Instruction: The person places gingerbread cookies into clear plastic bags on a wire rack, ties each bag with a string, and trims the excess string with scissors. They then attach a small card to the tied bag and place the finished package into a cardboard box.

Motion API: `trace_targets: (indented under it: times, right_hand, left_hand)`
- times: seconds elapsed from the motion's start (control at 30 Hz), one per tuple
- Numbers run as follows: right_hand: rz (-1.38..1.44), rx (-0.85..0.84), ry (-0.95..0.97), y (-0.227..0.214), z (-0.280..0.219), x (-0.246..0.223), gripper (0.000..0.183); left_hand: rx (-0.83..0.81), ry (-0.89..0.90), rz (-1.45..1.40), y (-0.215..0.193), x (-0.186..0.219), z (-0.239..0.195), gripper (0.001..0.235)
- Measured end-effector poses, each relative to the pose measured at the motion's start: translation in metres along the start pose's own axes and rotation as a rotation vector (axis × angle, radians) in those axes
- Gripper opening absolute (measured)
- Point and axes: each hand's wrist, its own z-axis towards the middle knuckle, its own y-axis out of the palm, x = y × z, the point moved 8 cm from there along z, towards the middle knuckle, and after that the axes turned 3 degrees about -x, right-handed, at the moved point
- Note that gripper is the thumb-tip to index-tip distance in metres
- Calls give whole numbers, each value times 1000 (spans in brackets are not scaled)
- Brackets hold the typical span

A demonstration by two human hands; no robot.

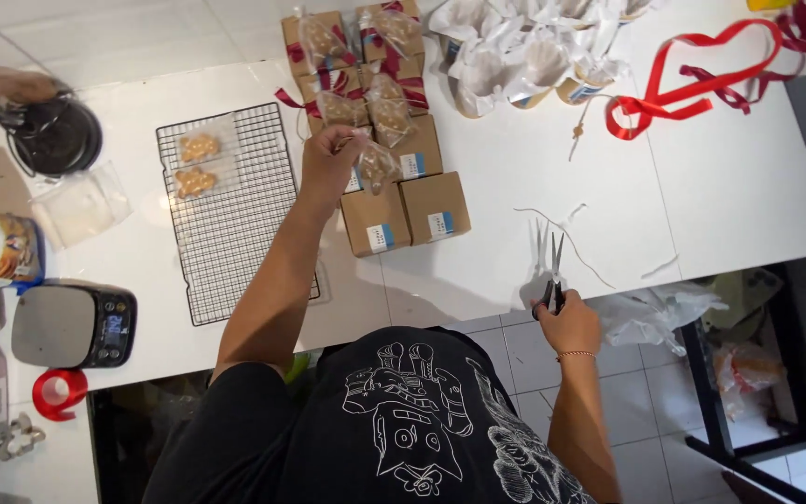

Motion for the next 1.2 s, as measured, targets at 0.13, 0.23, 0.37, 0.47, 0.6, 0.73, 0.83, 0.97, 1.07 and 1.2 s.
trace_targets:
  times: [0.13,0.23,0.37,0.47,0.6,0.73,0.83,0.97,1.07,1.2]
  right_hand:
    - [-19,-35,-32,7,11,-22,53]
    - [-103,-24,-55,14,19,-28,55]
    - [-203,-2,-60,12,20,-39,55]
    - [-233,29,-65,2,10,-50,54]
    - [-265,81,-94,1,14,-49,54]
    - [-198,126,-63,1,32,-33,48]
    - [-120,413,-84,-12,74,-3,18]
    - [-172,559,-111,-23,116,15,18]
    - [-115,493,-84,-17,135,15,19]
    - [-151,569,-57,-9,134,14,10]
  left_hand:
    - [135,-111,-78,-33,-36,12,12]
    - [239,-163,-133,-45,-61,12,12]
    - [303,-98,-38,-48,-68,8,12]
    - [298,29,228,-58,-53,6,16]
    - [313,179,398,-75,-24,-12,34]
    - [420,557,465,-110,-42,-39,21]
    - [473,422,419,-143,-58,-73,13]
    - [636,120,378,-191,-120,-132,7]
    - [734,-7,318,-214,-139,-176,11]
    - [835,-55,267,-240,-152,-222,11]
